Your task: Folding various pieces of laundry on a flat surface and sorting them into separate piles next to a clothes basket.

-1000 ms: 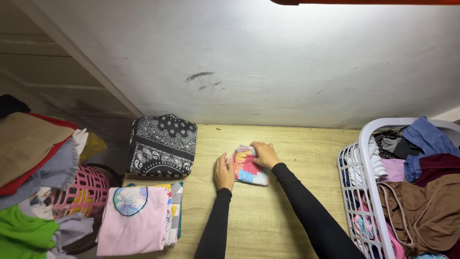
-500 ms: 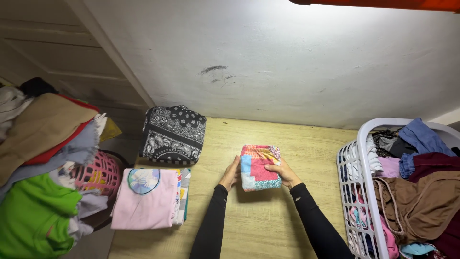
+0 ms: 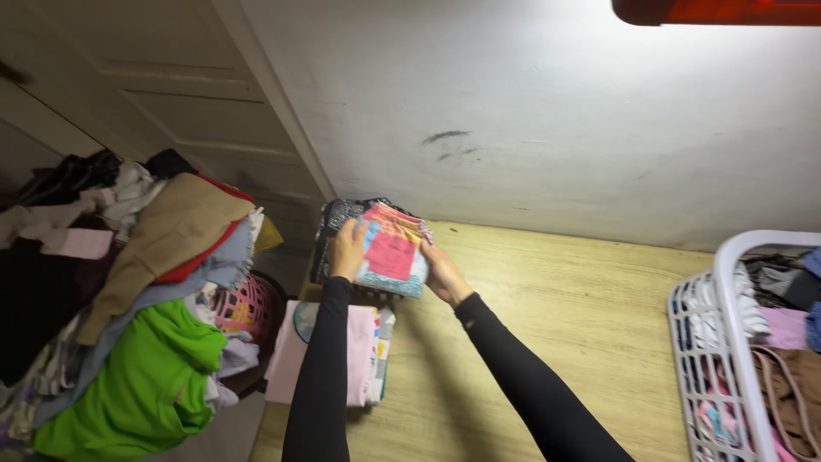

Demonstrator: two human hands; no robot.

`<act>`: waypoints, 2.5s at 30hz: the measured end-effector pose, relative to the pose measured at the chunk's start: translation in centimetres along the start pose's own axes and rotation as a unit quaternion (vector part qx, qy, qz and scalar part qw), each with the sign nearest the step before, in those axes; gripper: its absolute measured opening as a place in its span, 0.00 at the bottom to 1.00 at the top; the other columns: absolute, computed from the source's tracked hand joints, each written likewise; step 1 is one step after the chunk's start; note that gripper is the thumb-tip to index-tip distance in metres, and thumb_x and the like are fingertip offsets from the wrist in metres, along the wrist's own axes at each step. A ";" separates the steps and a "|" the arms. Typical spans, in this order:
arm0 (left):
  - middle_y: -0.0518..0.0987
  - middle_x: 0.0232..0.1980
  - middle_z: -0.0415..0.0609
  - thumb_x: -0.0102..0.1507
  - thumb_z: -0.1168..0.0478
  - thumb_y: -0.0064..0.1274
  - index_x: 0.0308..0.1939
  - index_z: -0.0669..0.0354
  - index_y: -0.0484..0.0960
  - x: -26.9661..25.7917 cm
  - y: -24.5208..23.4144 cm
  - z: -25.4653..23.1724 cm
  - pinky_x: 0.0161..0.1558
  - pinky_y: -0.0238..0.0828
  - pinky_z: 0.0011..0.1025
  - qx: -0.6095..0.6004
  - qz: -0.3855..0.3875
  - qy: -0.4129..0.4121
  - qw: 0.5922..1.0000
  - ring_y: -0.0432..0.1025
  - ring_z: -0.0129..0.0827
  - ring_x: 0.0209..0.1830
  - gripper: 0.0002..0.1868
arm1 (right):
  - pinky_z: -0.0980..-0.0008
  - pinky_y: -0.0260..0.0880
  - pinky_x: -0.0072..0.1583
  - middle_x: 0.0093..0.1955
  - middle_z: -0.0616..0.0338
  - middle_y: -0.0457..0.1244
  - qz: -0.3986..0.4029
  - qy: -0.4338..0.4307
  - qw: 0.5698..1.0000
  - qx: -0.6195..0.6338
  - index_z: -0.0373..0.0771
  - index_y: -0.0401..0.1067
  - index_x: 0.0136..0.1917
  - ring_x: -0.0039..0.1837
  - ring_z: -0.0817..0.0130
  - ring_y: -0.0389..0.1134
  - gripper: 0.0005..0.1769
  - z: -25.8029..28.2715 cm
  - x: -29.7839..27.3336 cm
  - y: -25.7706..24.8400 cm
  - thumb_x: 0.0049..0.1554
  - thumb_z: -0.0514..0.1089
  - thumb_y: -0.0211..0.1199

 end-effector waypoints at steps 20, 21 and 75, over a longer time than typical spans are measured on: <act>0.77 0.50 0.57 0.67 0.51 0.50 0.51 0.57 0.75 1.3 0.0 1.1 0.47 0.69 0.52 0.236 -0.123 0.084 0.960 0.74 0.56 0.52 0.16 | 0.64 0.70 0.58 0.66 0.56 0.65 -0.058 0.007 0.984 -0.167 0.43 0.63 0.74 0.59 0.68 0.70 0.28 0.6 0.2 -2.5 0.68 0.57 0.45; 0.77 0.50 0.55 0.70 0.51 0.50 0.49 0.56 0.76 0.9 0.3 -0.8 0.49 0.68 0.52 0.226 -0.111 0.107 0.962 0.75 0.54 0.51 0.13 | 0.66 0.70 0.59 0.69 0.58 0.65 -0.073 0.011 0.976 -0.203 0.43 0.61 0.76 0.62 0.69 0.70 0.28 1.8 -2.4 -2.7 0.67 0.56 0.46; 0.78 0.46 0.50 0.66 0.58 0.54 0.44 0.59 0.79 -21.9 28.6 -32.8 0.42 0.74 0.39 -0.105 0.242 0.200 0.944 0.79 0.44 0.42 0.09 | 0.58 0.75 0.46 0.45 0.51 0.73 -0.285 0.092 0.694 -0.655 0.41 0.77 0.56 0.43 0.51 0.75 0.19 25.3 -45.9 -35.4 0.52 0.49 0.66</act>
Point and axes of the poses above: each hand's wrist, its own x-axis towards the middle knuckle, its own y-axis out of the palm, z = x × y, the point moved 3 cm from there along x, towards the middle knuckle
